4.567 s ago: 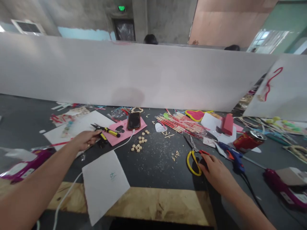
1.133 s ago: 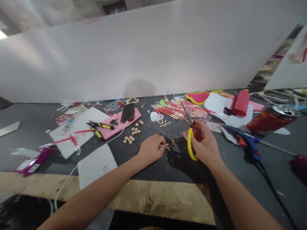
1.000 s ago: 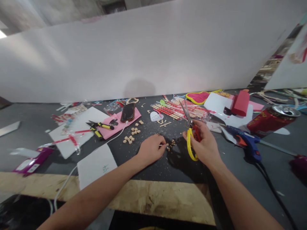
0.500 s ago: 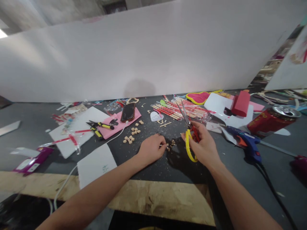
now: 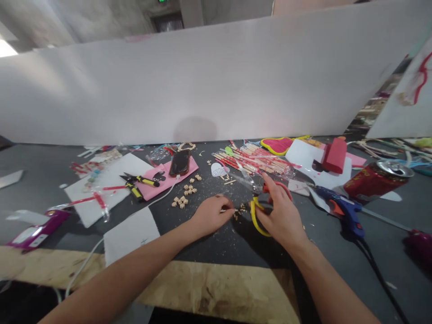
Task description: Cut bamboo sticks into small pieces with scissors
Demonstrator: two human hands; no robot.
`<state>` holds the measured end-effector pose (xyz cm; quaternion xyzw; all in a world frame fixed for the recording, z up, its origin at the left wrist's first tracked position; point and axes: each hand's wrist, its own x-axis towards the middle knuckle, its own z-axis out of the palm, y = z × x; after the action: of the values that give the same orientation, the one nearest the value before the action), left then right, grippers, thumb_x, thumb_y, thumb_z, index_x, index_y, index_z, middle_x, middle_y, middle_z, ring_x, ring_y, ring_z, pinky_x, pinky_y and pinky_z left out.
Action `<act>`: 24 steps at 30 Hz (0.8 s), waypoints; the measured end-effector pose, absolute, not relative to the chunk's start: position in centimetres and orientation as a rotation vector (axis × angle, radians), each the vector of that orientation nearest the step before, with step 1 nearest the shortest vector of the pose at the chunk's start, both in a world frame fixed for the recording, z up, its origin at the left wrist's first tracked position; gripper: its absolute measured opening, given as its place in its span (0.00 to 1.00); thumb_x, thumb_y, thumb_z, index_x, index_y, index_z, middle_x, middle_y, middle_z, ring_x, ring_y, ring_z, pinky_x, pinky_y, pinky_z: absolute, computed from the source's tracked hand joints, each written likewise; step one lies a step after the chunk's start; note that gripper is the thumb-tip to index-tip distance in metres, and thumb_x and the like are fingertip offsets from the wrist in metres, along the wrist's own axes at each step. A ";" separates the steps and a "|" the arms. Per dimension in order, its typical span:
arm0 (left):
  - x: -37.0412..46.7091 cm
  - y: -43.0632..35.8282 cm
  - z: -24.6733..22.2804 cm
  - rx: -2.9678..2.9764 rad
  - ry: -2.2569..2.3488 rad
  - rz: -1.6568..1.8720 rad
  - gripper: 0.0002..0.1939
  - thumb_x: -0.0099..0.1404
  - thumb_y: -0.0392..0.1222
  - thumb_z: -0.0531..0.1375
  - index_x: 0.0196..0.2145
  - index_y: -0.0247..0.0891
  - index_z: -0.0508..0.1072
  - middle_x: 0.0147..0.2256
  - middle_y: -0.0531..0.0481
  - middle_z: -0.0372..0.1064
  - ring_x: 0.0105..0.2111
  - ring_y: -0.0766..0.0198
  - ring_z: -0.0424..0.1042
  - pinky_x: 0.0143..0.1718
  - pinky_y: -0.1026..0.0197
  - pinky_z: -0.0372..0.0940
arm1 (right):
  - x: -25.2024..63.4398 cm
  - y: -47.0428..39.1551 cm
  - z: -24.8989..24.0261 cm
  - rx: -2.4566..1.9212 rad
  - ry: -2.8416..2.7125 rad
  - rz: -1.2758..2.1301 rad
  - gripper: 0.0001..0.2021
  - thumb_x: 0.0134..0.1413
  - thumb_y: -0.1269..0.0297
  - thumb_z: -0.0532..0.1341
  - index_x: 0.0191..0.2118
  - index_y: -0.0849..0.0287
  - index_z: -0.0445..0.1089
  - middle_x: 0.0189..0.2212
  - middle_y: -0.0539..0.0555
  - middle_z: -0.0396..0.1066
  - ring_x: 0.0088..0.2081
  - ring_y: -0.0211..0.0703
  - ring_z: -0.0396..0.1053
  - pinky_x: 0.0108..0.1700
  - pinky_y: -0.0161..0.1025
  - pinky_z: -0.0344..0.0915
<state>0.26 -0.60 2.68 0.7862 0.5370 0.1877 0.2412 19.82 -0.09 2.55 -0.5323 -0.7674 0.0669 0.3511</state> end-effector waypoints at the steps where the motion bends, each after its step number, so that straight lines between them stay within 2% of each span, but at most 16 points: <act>1: 0.2 -0.7 2.9 2.095 1.429 0.573 0.09 0.58 0.41 0.53 0.30 0.37 0.71 0.31 0.49 0.70 0.34 0.64 0.67 0.35 0.64 0.59 | 19.9 -0.1 2.6 -1.367 -2.036 0.092 0.34 0.47 0.62 0.56 0.60 0.53 0.42 0.38 0.55 0.63 0.38 0.45 0.62 0.38 0.41 0.61; 6: -0.3 -1.3 3.5 1.684 1.329 0.715 0.09 0.56 0.43 0.56 0.28 0.34 0.70 0.24 0.53 0.65 0.25 0.69 0.62 0.26 0.67 0.55 | 20.3 -0.4 3.1 -1.409 -2.230 -0.254 0.34 0.48 0.63 0.56 0.61 0.52 0.42 0.37 0.55 0.63 0.38 0.46 0.61 0.39 0.43 0.59; 12: -0.7 -1.5 2.5 1.223 1.025 0.817 0.11 0.54 0.46 0.59 0.27 0.33 0.67 0.21 0.56 0.57 0.21 0.74 0.52 0.22 0.69 0.48 | 19.7 -1.5 4.0 -1.569 -2.256 -0.585 0.30 0.52 0.65 0.53 0.60 0.41 0.43 0.40 0.54 0.64 0.39 0.47 0.61 0.38 0.44 0.54; 24: -1.3 -1.3 1.5 1.073 0.893 0.811 0.12 0.52 0.45 0.61 0.26 0.33 0.67 0.21 0.56 0.55 0.21 0.74 0.49 0.22 0.68 0.43 | 19.1 -1.9 3.9 -1.636 -2.261 -0.718 0.33 0.51 0.71 0.53 0.59 0.36 0.42 0.39 0.54 0.64 0.38 0.47 0.61 0.38 0.47 0.54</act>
<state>-1.33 -1.35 1.52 0.4802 0.3995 0.3628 0.6915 19.06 -1.94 3.88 -0.5630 -0.7780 -0.2469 0.1296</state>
